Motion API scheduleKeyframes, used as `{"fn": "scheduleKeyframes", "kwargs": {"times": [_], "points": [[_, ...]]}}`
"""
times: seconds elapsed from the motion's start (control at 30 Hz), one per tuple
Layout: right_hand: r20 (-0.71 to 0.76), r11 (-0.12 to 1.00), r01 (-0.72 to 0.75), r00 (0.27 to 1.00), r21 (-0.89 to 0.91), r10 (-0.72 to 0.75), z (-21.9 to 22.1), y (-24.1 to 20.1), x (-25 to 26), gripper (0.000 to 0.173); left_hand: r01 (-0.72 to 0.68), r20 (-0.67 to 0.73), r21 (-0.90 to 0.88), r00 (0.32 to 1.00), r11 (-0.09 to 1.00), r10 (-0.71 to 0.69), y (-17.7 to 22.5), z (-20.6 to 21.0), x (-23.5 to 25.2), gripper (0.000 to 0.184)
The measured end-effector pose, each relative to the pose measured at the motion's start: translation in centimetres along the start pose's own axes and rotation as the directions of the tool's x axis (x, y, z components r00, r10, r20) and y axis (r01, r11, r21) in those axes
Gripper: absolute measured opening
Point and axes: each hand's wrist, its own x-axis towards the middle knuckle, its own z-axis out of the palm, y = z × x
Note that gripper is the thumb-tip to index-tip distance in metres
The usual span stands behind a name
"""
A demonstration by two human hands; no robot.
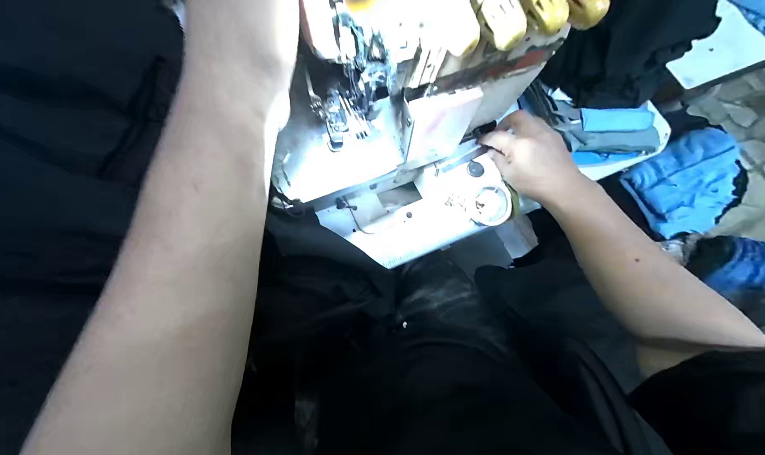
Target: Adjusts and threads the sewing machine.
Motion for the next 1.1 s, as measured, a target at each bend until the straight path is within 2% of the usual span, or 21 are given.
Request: {"fn": "scheduleKeyframes", "kwargs": {"times": [0.03,0.07,0.1,0.13,0.2,0.33,0.43,0.53,0.6,0.63,0.7,0.77,0.83,0.9,0.93,1.03,1.1], "points": [[0.008,0.999,0.033,0.999,-0.015,-0.032,0.1,0.3,0.3,0.022,-0.135,0.011,-0.062,0.991,0.989,0.136,1.1,-0.1,-1.5,0.015],[0.008,0.997,0.073,0.997,-0.021,-0.073,0.2,0.6,0.5,0.02,-0.215,0.0,-0.083,0.976,0.973,0.216,2.9,0.3,-3.2,0.027],[0.007,0.994,0.111,0.994,-0.02,-0.11,0.3,0.8,0.6,0.018,-0.207,-0.045,-0.09,0.978,0.974,0.204,5.8,1.3,-5.5,0.036],[0.006,0.991,0.135,0.991,-0.01,-0.135,0.3,1.1,0.6,0.017,-0.121,-0.145,-0.091,0.984,0.988,0.107,9.4,3.2,-8.0,0.042],[-0.006,0.988,0.155,0.988,0.016,-0.155,0.4,1.6,0.5,0.018,-0.052,-0.201,-0.013,0.978,0.999,0.049,12.2,4.5,-11.7,0.059],[-0.023,0.987,0.113,0.994,0.117,-0.111,0.5,1.9,0.5,0.021,-0.174,-0.186,0.141,0.962,0.975,0.199,10.9,4.6,-15.6,0.053],[-0.037,0.978,0.114,0.993,0.172,-0.109,0.6,1.8,0.3,0.023,-0.215,-0.165,0.199,0.955,0.956,0.249,11.0,5.3,-17.5,0.048],[-0.064,0.96,0.192,0.981,0.202,-0.182,0.6,0.0,0.1,0.022,-0.3,-0.069,0.332,0.938,0.894,0.341,11.8,6.3,-18.7,0.046],[-0.115,0.936,0.291,0.955,0.195,-0.273,0.3,-2.0,-0.1,0.021,-0.36,0.019,0.386,0.924,0.85,0.382,12.3,7.7,-19.2,0.035],[-0.149,0.916,0.356,0.932,0.183,-0.332,0.1,-3.2,-0.4,0.021,-0.357,0.076,0.406,0.931,0.841,0.358,12.4,8.6,-19.4,0.032],[-0.226,0.859,0.492,0.861,0.143,-0.456,-0.3,-5.7,-1.2,0.022,-0.265,0.203,0.406,0.959,0.874,0.197,12.4,10.0,-19.8,0.035],[-0.299,0.782,0.611,0.775,0.124,-0.557,-0.7,-7.9,-1.9,0.022,-0.073,0.302,0.313,0.953,0.947,-0.026,12.3,10.6,-20.1,0.034],[-0.359,0.731,0.674,0.712,0.107,-0.604,-0.8,-9.4,-2.5,0.02,0.165,0.378,0.194,0.897,0.967,-0.229,12.2,10.3,-20.3,0.029],[-0.455,0.713,0.684,0.69,0.156,-0.563,-0.4,-10.0,-2.9,0.018,0.294,0.346,0.078,0.888,0.953,-0.302,11.9,9.9,-21.1,0.026],[-0.497,0.711,0.673,0.697,0.203,-0.517,-0.3,-10.1,-3.1,0.017,0.299,0.302,0.025,0.907,0.954,-0.293,11.6,9.7,-21.6,0.024],[-0.607,0.774,0.576,0.722,0.263,-0.332,-0.4,-8.6,-3.3,0.02,0.179,0.128,-0.011,0.976,0.984,-0.176,11.1,8.4,-23.0,0.021],[-0.701,0.8,0.484,0.703,0.355,-0.115,-0.5,-6.0,-2.6,0.018,0.095,0.018,0.036,0.995,0.995,-0.096,10.9,7.2,-23.6,0.021]]}}
